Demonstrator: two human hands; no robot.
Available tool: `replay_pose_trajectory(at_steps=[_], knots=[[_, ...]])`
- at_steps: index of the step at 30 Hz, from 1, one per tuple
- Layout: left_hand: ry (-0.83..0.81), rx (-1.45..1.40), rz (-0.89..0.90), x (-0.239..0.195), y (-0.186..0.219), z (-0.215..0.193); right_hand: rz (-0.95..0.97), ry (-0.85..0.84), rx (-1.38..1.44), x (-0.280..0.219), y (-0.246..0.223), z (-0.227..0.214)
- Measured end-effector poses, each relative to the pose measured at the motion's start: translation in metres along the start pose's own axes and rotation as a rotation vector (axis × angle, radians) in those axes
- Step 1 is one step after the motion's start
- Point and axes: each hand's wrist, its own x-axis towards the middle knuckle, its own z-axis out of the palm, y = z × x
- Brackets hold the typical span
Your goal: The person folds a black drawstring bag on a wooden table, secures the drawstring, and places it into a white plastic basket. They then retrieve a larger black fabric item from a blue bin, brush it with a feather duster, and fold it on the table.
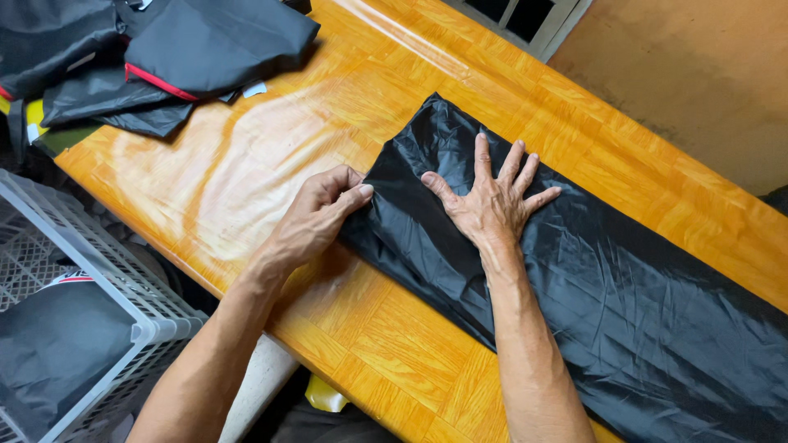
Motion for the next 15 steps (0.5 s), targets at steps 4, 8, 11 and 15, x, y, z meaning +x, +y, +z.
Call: replay_pose_trajectory(at_steps=[4,8,11,15], knots=[[0.003,0.131,0.111,0.006,0.000,0.000,-0.004,0.001,0.006,-0.001,0.000,-0.001],[-0.015,0.143,0.137,0.000,0.005,0.003,-0.014,0.015,0.010,-0.001,0.000,-0.001],[-0.074,-0.103,-0.001,-0.002,-0.002,0.001,-0.014,0.023,0.002,0.001,0.000,0.001],[-0.087,-0.174,-0.052,-0.006,0.007,0.000,-0.016,0.018,0.021,0.000,0.001,0.001]])
